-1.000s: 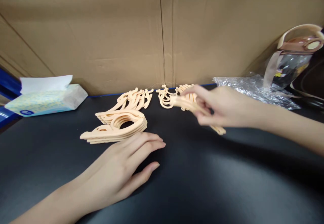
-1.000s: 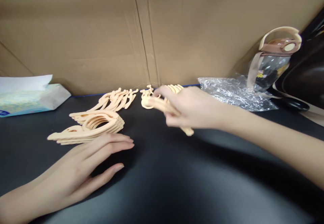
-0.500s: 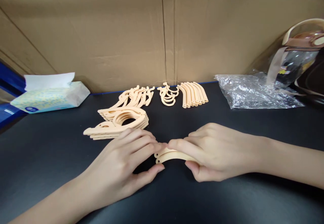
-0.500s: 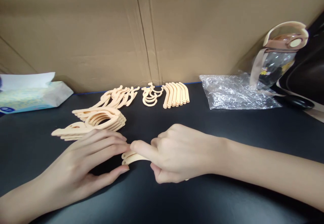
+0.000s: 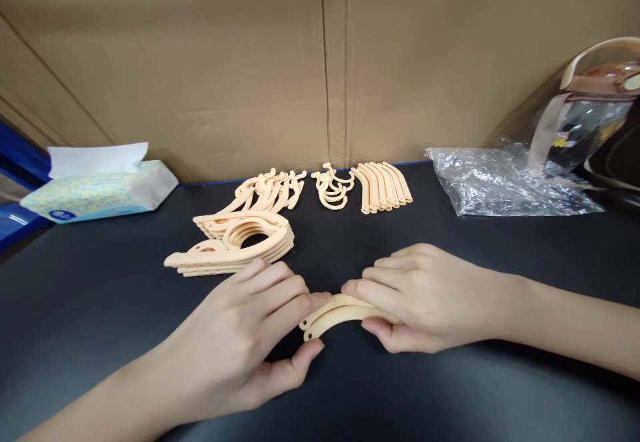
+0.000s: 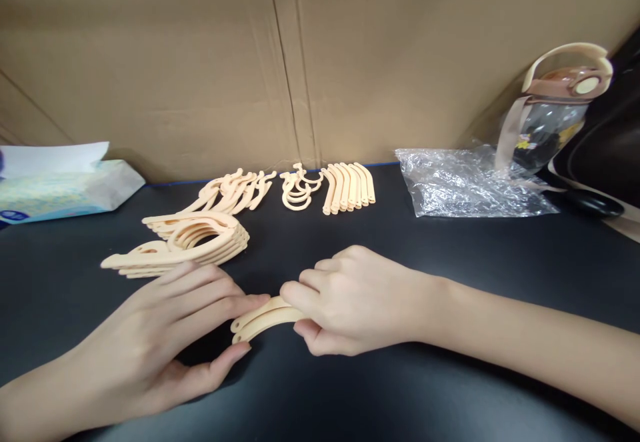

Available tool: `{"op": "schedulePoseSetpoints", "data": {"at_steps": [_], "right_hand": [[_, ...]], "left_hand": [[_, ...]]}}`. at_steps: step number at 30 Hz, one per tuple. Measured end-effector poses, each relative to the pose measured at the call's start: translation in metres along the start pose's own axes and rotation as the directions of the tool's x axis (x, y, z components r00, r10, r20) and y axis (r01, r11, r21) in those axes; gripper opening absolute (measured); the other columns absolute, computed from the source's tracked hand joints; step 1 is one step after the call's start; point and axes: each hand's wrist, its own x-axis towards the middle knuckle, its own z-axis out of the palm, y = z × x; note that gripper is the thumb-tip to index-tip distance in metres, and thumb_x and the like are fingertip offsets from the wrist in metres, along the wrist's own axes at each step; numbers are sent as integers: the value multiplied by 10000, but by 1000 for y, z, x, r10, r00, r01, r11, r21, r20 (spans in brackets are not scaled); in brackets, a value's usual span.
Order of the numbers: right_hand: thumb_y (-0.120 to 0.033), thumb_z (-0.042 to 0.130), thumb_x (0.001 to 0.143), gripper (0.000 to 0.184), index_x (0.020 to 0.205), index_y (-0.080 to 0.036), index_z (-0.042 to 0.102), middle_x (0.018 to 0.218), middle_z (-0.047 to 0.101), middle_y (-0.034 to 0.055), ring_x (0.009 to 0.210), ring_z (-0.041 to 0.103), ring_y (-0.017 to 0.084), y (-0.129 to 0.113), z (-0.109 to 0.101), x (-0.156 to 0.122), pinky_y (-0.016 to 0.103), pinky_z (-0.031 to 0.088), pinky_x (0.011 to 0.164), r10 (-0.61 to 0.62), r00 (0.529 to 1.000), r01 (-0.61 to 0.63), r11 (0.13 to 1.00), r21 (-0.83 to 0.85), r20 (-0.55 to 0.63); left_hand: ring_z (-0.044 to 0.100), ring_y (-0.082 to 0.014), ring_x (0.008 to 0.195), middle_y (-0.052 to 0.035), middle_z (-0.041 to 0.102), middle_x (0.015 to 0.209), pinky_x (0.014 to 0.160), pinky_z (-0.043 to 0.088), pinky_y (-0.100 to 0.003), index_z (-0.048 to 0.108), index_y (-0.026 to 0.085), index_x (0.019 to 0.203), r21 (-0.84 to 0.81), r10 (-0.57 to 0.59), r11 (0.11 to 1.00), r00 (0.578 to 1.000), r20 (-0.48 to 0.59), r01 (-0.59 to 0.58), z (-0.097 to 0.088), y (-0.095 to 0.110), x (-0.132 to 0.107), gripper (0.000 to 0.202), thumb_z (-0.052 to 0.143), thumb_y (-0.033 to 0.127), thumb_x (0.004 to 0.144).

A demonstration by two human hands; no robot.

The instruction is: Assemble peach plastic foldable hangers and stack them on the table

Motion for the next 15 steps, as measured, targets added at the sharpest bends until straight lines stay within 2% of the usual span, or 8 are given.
{"op": "schedulePoseSetpoints", "data": {"at_steps": [4,15], "right_hand": [[-297,461,978,269,1063,-158,675,767,677,-1,640,598,157,1,2,-1,321,304,548,-16,1000,16,1000,8,-24],[-327,497,988,268,1088,-153,674,780,664,-15,639,592,136,4,0,1,306,315,542,-2,1000,-1,995,104,29]], "left_hand": [[578,-210,802,-40,659,894,757,416,-356,589,168,1194,-25,23,999,1000,6,-23,-1,-1,1,259,552,212,942],[525,-204,737,-39,620,839,664,382,-339,588,145,1136,-58,61,996,998,-5,-61,-1,-3,0,215,552,202,933]]}}
